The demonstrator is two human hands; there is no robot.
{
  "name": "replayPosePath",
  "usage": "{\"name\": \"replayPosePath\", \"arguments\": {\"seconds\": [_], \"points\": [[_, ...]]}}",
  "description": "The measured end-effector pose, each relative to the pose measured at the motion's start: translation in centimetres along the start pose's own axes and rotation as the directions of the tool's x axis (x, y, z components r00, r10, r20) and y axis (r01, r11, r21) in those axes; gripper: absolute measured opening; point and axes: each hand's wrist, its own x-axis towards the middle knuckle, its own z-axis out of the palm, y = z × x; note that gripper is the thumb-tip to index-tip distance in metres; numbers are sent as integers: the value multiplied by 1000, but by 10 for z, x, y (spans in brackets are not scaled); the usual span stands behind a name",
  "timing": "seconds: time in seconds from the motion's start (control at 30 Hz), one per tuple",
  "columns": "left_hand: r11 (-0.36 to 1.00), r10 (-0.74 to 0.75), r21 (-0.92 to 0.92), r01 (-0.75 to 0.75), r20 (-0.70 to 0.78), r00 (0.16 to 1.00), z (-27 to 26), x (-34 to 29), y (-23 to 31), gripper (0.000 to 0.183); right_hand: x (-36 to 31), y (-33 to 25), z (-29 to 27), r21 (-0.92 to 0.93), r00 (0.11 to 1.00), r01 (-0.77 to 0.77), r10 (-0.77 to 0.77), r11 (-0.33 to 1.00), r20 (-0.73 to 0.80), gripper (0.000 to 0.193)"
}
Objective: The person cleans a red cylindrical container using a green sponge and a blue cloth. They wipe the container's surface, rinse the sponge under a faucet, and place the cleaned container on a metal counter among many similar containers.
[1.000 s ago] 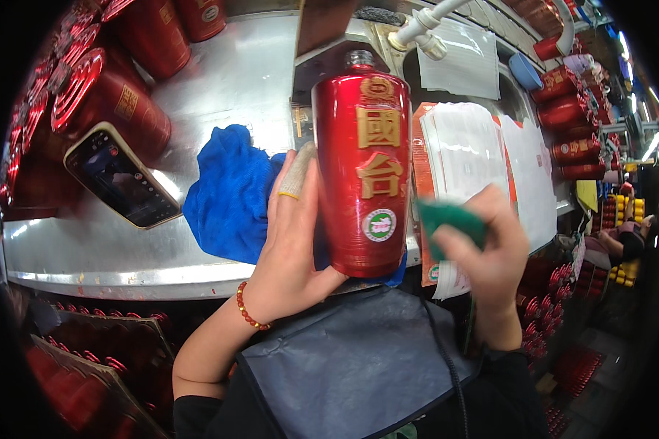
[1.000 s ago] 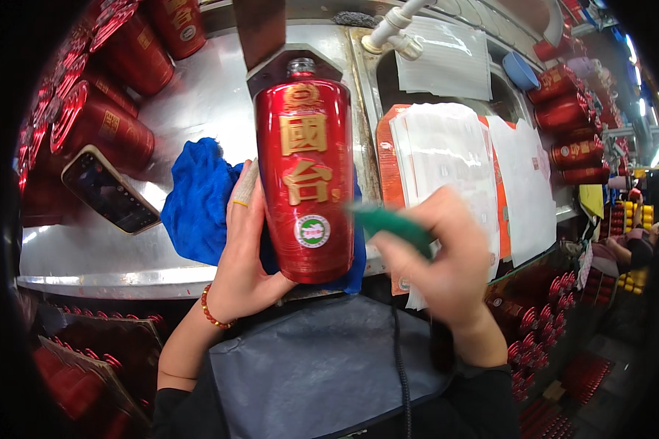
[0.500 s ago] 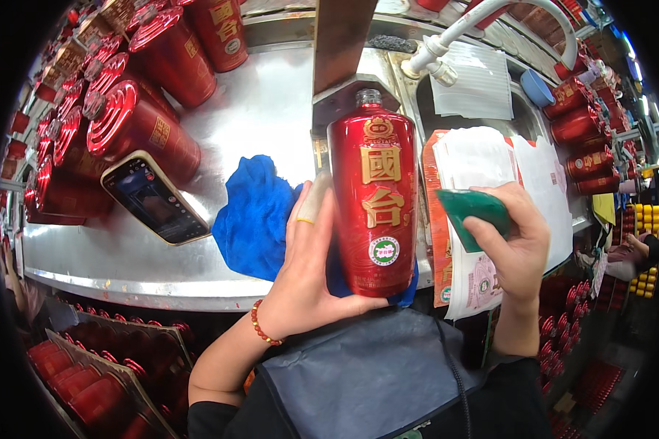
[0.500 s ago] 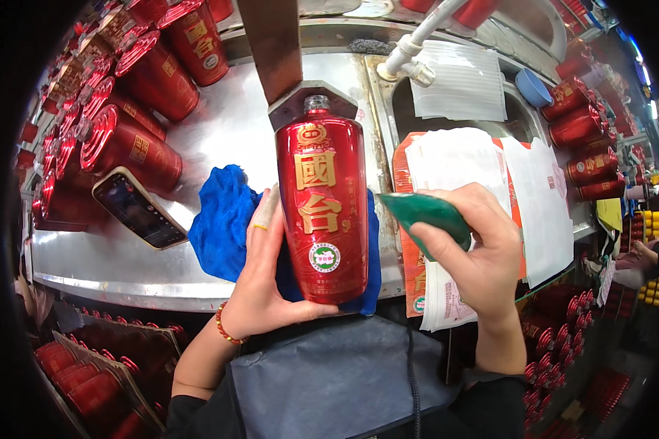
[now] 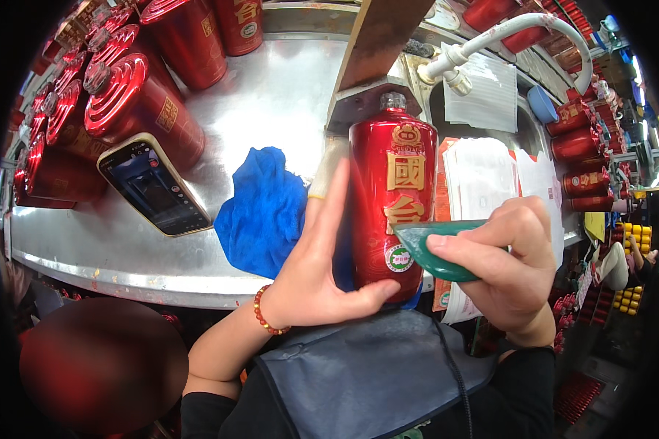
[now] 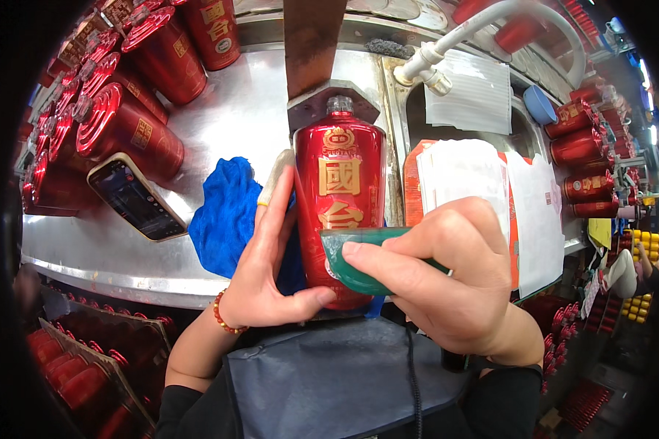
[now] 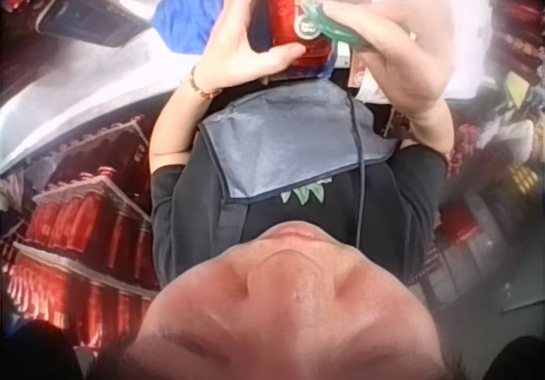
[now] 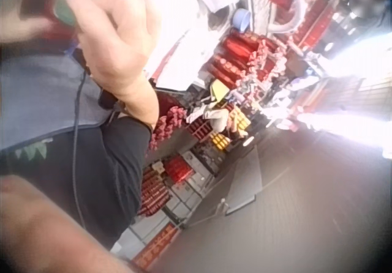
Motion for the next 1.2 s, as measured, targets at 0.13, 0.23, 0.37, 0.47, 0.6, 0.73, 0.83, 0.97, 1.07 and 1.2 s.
{"name": "replayPosePath", "arguments": {"seconds": [0.13, 0.23, 0.37, 0.47, 0.6, 0.73, 0.83, 0.97, 1.07, 1.2], "points": [[996, 34, 81, -37, 37, 999, 2, 2, 11, 133, 9, 2, 3, 87, 996, -40, 33, 995, 87, 43], [990, 50, 130, -54, 29, 998, 5, 4, 10, 136, 16, 8, 0, 89, 981, -171, 160, 981, 112, 37], [996, -17, 93, 15, 23, 1000, 7, 4, 10, 135, 27, 12, -7, 146, 975, -191, 171, 971, 141, 30], [995, -16, 100, 16, -2, 1000, 9, 5, 10, 133, 35, 22, -4, 214, 961, -212, 164, 953, 223, 28], [993, -10, 119, 10, 1, 1000, 10, 5, 12, 131, 51, 32, -4, 270, 950, -286, 234, 920, 208, 26], [995, -38, 98, 36, 13, 999, 10, 5, 12, 130, 69, 45, -7, 208, 979, -180, 154, 962, 133, 23], [993, -42, 108, 40, 18, 999, 10, 4, 11, 130, 71, 39, 3, 264, 982, -139, 99, 954, 160, 22], [997, -64, 43, 63, 19, 998, 11, 3, 9, 130, 79, 45, -3, 178, 993, -83, 66, 981, 100, 21], [996, -1, 94, 3, -14, 1000, 10, 5, 10, 130, 75, 52, 5, 310, 968, -221, 169, 925, 186, 21], [994, 4, 108, -4, -3, 1000, 9, 5, 8, 130, 73, 45, -2, 289, 981, -153, 110, 945, 157, 25]]}}
